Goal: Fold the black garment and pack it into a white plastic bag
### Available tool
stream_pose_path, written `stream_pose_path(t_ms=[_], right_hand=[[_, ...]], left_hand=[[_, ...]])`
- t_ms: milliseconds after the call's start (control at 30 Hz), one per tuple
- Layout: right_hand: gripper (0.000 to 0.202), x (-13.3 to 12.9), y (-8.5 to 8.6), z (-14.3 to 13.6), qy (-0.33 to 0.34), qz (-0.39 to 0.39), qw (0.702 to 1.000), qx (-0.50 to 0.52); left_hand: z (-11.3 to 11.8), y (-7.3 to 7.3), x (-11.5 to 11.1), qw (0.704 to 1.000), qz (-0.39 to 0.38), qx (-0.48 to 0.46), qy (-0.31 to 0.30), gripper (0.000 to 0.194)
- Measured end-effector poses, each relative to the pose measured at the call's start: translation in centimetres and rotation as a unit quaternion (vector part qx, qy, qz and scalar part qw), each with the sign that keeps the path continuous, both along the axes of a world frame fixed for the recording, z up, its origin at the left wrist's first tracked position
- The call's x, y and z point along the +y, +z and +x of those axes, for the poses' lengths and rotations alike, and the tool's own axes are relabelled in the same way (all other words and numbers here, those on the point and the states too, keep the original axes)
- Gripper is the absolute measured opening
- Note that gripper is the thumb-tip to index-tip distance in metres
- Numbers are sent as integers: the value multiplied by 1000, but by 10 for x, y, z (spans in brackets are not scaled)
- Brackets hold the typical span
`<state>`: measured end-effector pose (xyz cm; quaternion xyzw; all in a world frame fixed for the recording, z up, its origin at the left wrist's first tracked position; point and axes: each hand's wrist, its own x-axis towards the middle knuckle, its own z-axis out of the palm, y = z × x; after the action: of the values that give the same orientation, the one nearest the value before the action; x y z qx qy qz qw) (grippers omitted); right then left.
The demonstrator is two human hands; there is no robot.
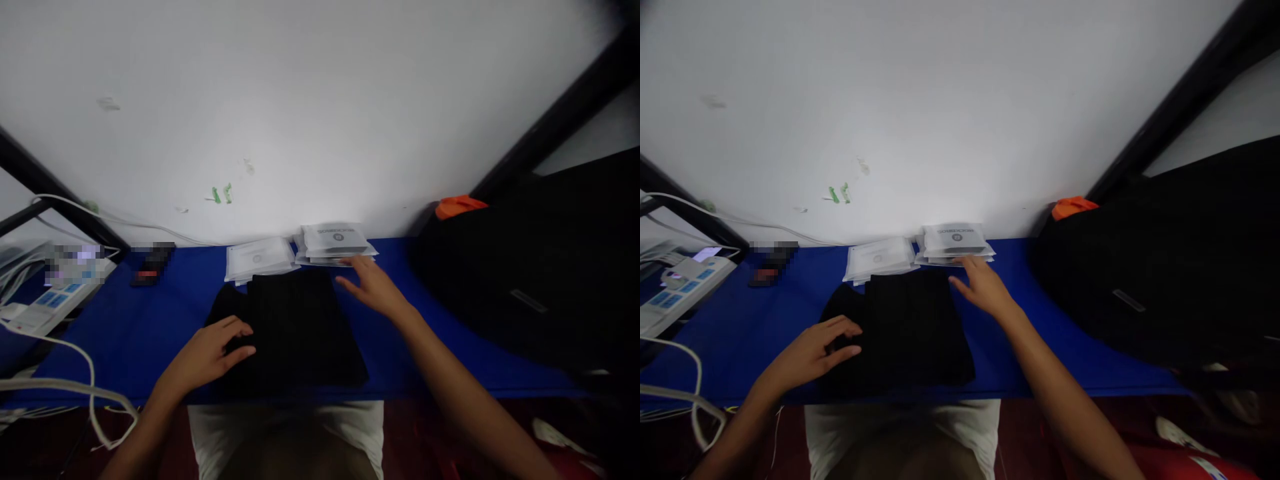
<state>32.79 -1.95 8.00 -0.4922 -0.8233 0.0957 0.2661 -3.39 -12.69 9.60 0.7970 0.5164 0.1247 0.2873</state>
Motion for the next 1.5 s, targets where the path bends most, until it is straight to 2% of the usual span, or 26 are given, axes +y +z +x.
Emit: stream_pose_path(t_ms=[33, 100, 167, 233, 300, 400, 500, 567, 633, 667, 767, 800, 867, 967, 1067, 1133, 1233, 1333, 1400, 1500], right_hand=[[36, 15, -4, 0, -37, 53, 997, -45], [51, 43, -11, 0, -87, 100, 982, -135], [53, 63, -15, 0, -109, 104, 969, -196], [47, 75, -16, 0, -115, 98, 964, -217], [38, 80, -13, 0, -118, 97, 965, -215], [32, 71, -4, -5, -123, 105, 964, -210], [36, 41, 6, -24, -94, 125, 969, -189], [38, 11, 7, -45, -24, 141, 980, -135], [38, -20, 3, -69, 45, 136, 983, -114], [37, -33, 0, -79, 71, 136, 981, -122], [31, -58, -14, -94, 123, 171, 961, -180], [29, -62, -19, -93, 130, 186, 955, -189], [24, -65, -28, -82, 124, 213, 952, -182], [19, -65, -36, -57, 97, 233, 956, -147], [24, -66, -35, -43, 99, 225, 963, -110], [24, -68, -30, -43, 114, 215, 966, -87], [24, -71, -21, -54, 142, 216, 964, -68], [26, -74, -17, -66, 159, 232, 958, -55], [28, -76, -16, -71, 162, 244, 955, -49], [29, -75, -16, -72, 166, 248, 953, -49]], left_hand=[[1, -8, 4, 999, 39, 18, 9, 32], [3, -26, 8, 993, 90, 68, 28, 50], [3, -44, 7, 986, 105, 123, 44, 77], [2, -60, 3, 980, 106, 161, 52, 97], [-2, -71, 0, 977, 113, 172, 49, 104], [-8, -79, 0, 977, 129, 169, 36, 102], [-9, -75, 6, 978, 145, 144, 39, 106], [-2, -67, 9, 973, 190, 95, 87, 111], [11, -57, 10, 954, 272, 39, 123, 107], [18, -51, 10, 943, 313, 19, 112, 95], [34, -41, 12, 925, 380, 3, -2, 28], [37, -39, 13, 922, 385, 3, -30, 15], [36, -38, 16, 917, 396, -2, -41, 15], [28, -37, 20, 909, 417, -10, -4, 10], [31, -34, 20, 906, 422, -24, 20, 8], [44, -30, 20, 904, 425, -39, 14, 7], [70, -26, 19, 898, 434, -60, -40, 13], [93, -23, 19, 889, 446, -76, -75, 8], [100, -23, 19, 883, 456, -87, -74, 10], [97, -23, 22, 875, 471, -85, -72, 14]])
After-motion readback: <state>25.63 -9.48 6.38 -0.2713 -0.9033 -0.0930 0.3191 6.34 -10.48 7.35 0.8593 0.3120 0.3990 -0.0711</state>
